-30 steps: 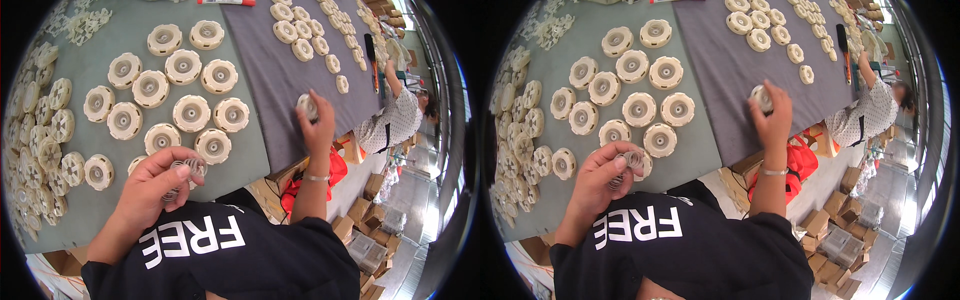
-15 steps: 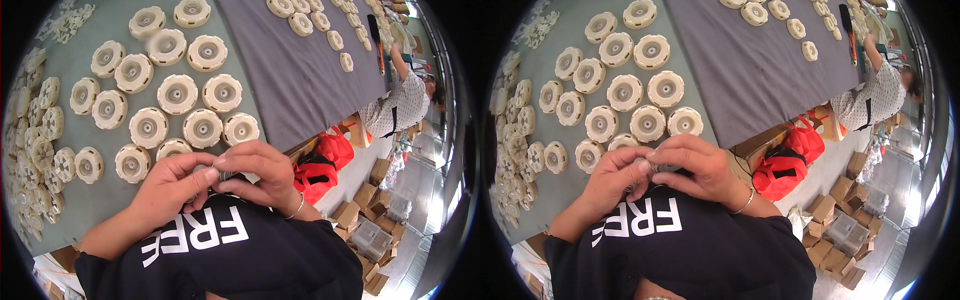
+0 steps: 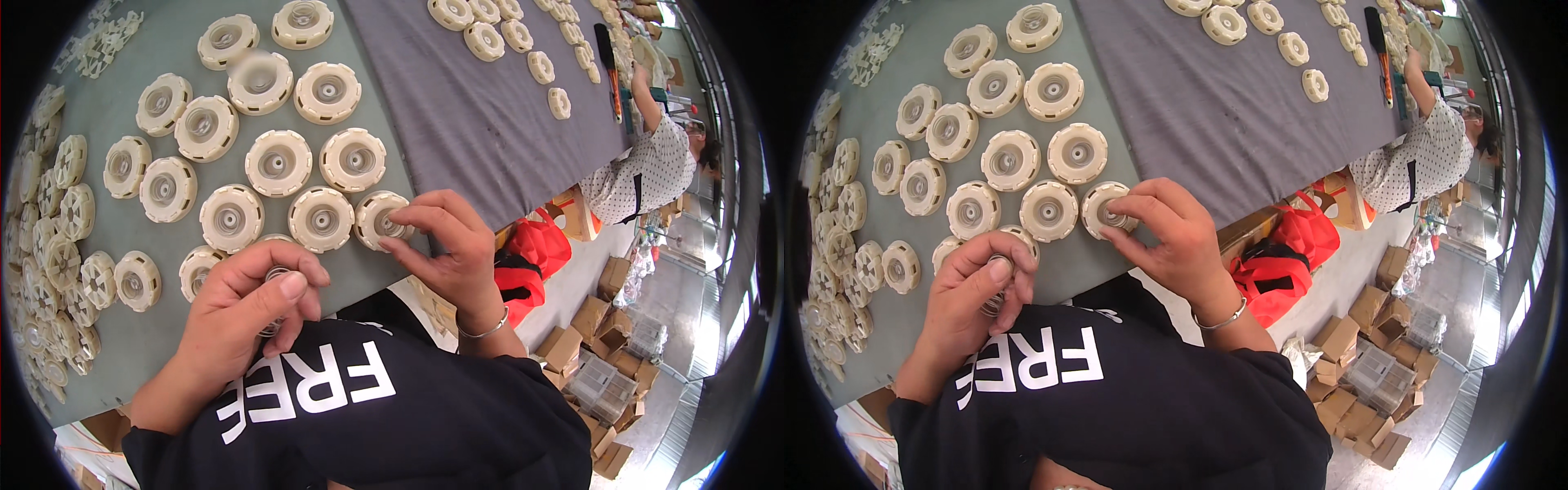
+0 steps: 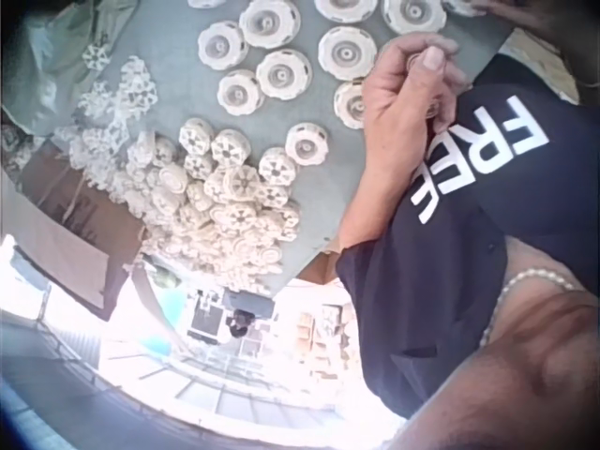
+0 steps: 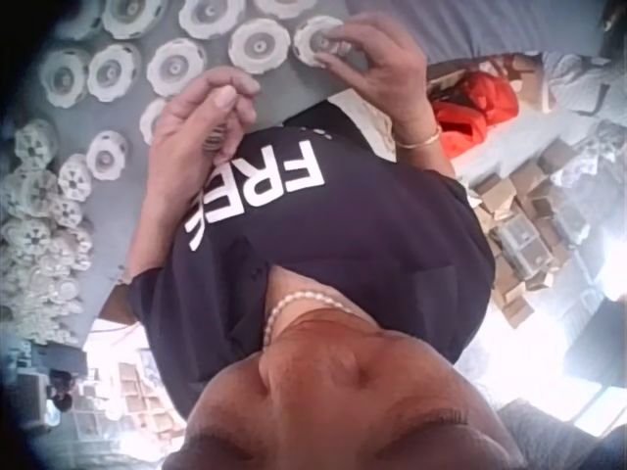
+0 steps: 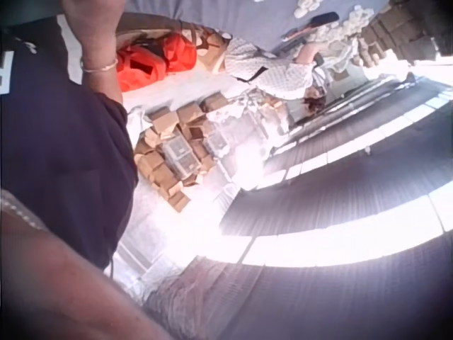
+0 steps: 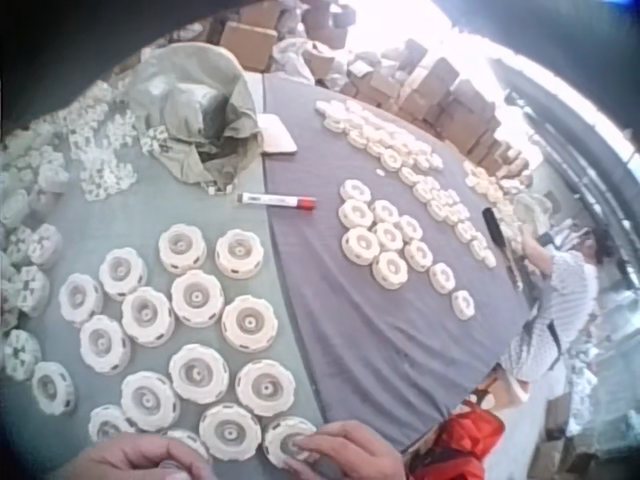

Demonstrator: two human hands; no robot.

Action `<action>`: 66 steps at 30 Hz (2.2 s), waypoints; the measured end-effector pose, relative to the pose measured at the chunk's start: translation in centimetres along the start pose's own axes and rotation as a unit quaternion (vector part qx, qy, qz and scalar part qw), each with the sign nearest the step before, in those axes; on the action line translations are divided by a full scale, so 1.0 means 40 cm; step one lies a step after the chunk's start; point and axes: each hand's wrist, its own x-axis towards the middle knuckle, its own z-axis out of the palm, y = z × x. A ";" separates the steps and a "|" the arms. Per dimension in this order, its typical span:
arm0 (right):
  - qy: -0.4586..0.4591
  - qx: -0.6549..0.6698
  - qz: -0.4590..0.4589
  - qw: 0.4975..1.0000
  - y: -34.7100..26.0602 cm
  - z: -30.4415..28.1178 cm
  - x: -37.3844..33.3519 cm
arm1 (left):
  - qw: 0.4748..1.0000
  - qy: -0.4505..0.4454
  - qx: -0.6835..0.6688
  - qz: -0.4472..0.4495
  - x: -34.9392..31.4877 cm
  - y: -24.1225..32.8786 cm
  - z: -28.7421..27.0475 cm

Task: The person assembles small white plastic components by hand. They pick up a circular plastic base, insert a metal spring into the center, and place a cross-shaped plastic piece on top. The person repeats this process for multiple units, stacking the finished assemblies on the table.

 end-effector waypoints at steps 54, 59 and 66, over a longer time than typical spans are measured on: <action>-0.079 0.125 -0.138 0.979 0.084 -0.006 0.430 | 0.991 0.034 -0.089 0.091 0.157 0.182 -0.022; -0.126 0.182 -0.191 0.956 -0.011 0.037 0.412 | 0.985 0.026 -0.117 0.122 0.170 0.151 -0.007; -0.147 0.224 -0.150 0.952 0.006 0.014 0.400 | 0.992 0.057 -0.020 0.113 0.167 0.142 -0.028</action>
